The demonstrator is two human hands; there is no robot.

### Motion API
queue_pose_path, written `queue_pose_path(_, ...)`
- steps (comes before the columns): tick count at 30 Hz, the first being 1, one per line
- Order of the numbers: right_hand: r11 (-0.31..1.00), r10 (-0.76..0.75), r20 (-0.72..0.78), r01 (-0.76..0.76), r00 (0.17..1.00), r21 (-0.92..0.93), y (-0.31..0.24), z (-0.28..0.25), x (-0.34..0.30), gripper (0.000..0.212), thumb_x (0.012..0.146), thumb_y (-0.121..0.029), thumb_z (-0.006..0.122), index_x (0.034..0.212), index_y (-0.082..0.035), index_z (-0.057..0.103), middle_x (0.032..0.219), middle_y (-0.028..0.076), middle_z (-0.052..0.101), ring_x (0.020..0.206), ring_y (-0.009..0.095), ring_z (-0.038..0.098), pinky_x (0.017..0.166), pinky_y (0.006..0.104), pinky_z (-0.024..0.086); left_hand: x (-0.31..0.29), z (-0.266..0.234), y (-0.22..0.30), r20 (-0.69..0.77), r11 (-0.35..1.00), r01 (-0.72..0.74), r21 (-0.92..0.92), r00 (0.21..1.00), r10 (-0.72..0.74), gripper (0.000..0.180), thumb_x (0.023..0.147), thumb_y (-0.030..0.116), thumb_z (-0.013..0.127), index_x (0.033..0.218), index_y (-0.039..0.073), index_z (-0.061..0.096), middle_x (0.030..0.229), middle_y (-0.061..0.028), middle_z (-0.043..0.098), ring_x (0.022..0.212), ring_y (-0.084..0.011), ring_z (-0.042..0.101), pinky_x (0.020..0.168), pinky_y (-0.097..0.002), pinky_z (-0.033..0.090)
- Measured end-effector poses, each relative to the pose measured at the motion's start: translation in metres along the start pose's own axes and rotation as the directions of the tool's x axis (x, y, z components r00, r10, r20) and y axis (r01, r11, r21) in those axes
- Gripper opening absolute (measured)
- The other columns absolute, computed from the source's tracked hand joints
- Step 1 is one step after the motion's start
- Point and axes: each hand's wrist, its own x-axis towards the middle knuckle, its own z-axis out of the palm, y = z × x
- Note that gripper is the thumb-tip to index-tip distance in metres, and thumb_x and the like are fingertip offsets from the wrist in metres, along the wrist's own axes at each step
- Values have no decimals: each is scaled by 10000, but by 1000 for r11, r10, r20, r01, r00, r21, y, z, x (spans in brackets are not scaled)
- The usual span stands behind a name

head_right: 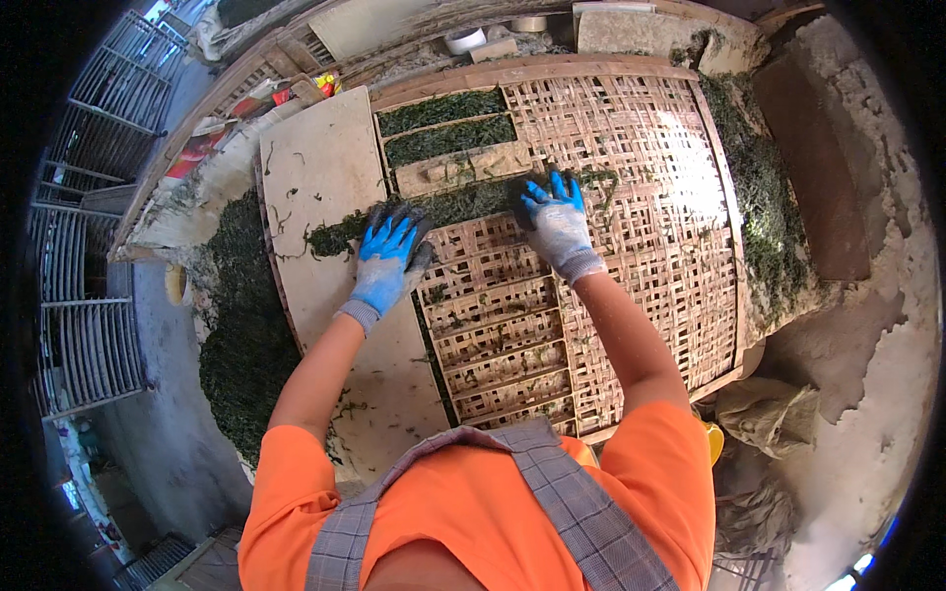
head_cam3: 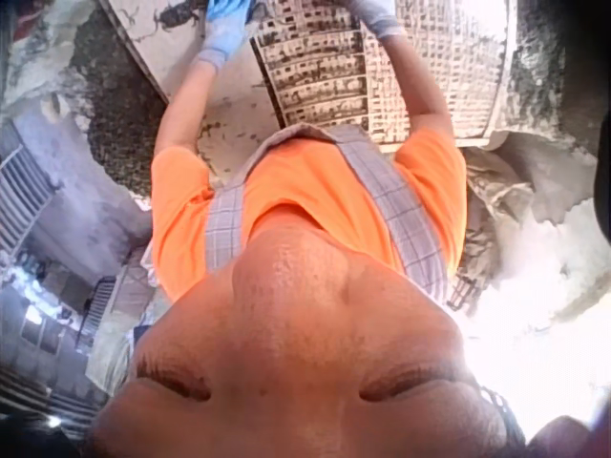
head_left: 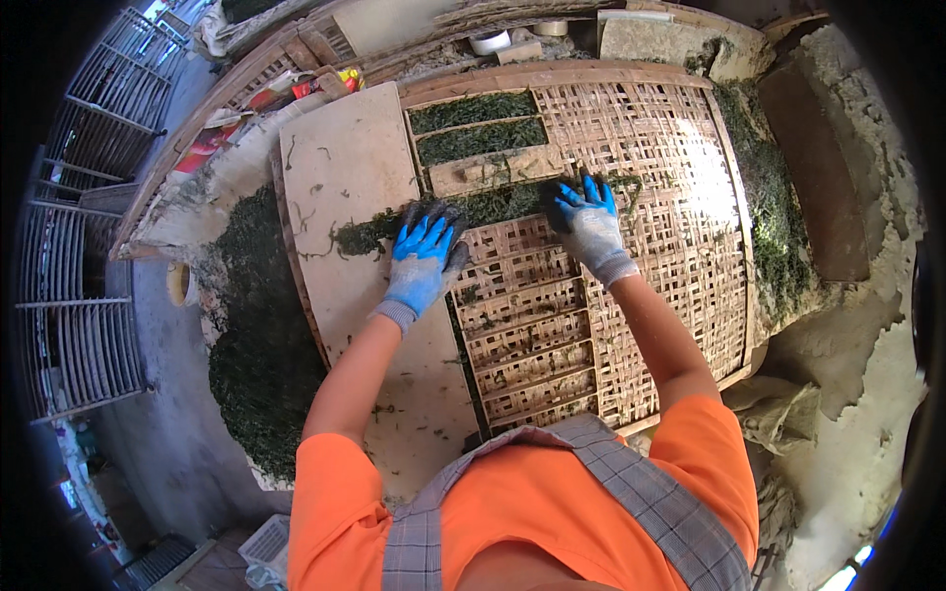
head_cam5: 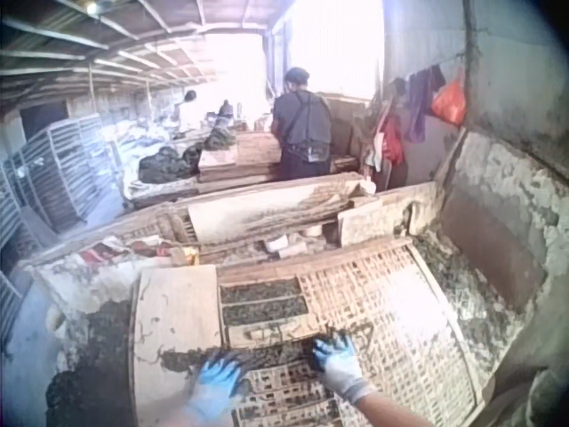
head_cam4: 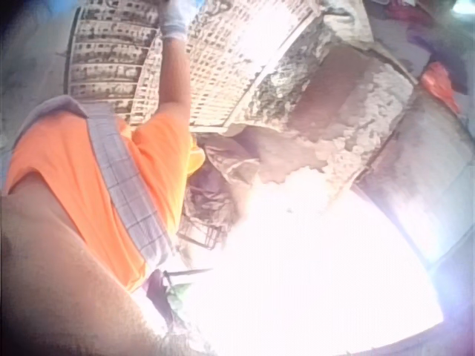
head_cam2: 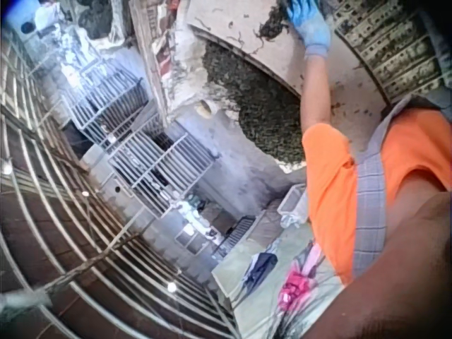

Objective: The person layers green leaves onto a wooden lattice tray by hand. They pick up handfuls of leaves from a large pile and spread them into the segments of the tray.

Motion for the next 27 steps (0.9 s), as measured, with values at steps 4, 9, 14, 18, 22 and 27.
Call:
queue_pose_path(4,985,-136,199,111,971,130,-59,-8,12,578,897,-446,550,1395,-171,449,1509,77,362,1426,284,254,1184,472,108,8,1,20,-121,998,37,54,992,-30,489,899,319,539,1319,68,527,1378,-133,493,1338,-319,380,1157,-485,215)
queue_pose_path(9,987,158,224,-160,962,-5,-24,-2,-4,733,889,-501,528,1489,-147,300,1569,91,228,1446,277,208,1188,444,82,0,-10,10,9,1000,-25,-12,1000,25,530,894,332,550,1339,49,500,1423,-139,448,1362,-313,347,1165,-482,194)
queue_pose_path(14,984,37,28,-41,999,171,-69,-8,9,588,835,-505,593,1309,-160,548,1400,80,501,1358,277,371,1160,443,187,1,-5,10,31,998,-52,38,998,51,486,903,366,544,1270,48,570,1317,-123,556,1303,-278,431,1165,-490,192)
queue_pose_path(18,766,140,142,-198,980,612,-67,-12,33,454,865,-383,593,1235,-120,588,1310,145,559,1224,340,506,1052,417,393,-5,-37,-13,5,969,246,-39,969,-246,479,865,322,616,1310,155,555,1333,-134,530,1257,-340,450,1103,-510,276)
queue_pose_path(22,860,-179,56,129,982,493,-96,27,45,505,867,-345,579,1331,-152,530,1434,151,446,1342,313,394,1135,403,277,-16,-57,-32,30,791,600,119,794,-607,716,738,375,733,1363,131,482,1356,-282,416,1267,-421,381,1038,-520,347)
queue_pose_path(27,949,-237,190,186,953,254,-113,37,54,567,827,-382,603,1352,-185,516,1459,93,432,1362,291,372,1162,426,207,-10,-6,-42,-106,831,520,-196,832,-545,385,787,16,659,1168,38,607,1057,-172,621,961,-309,610,881,-391,485)
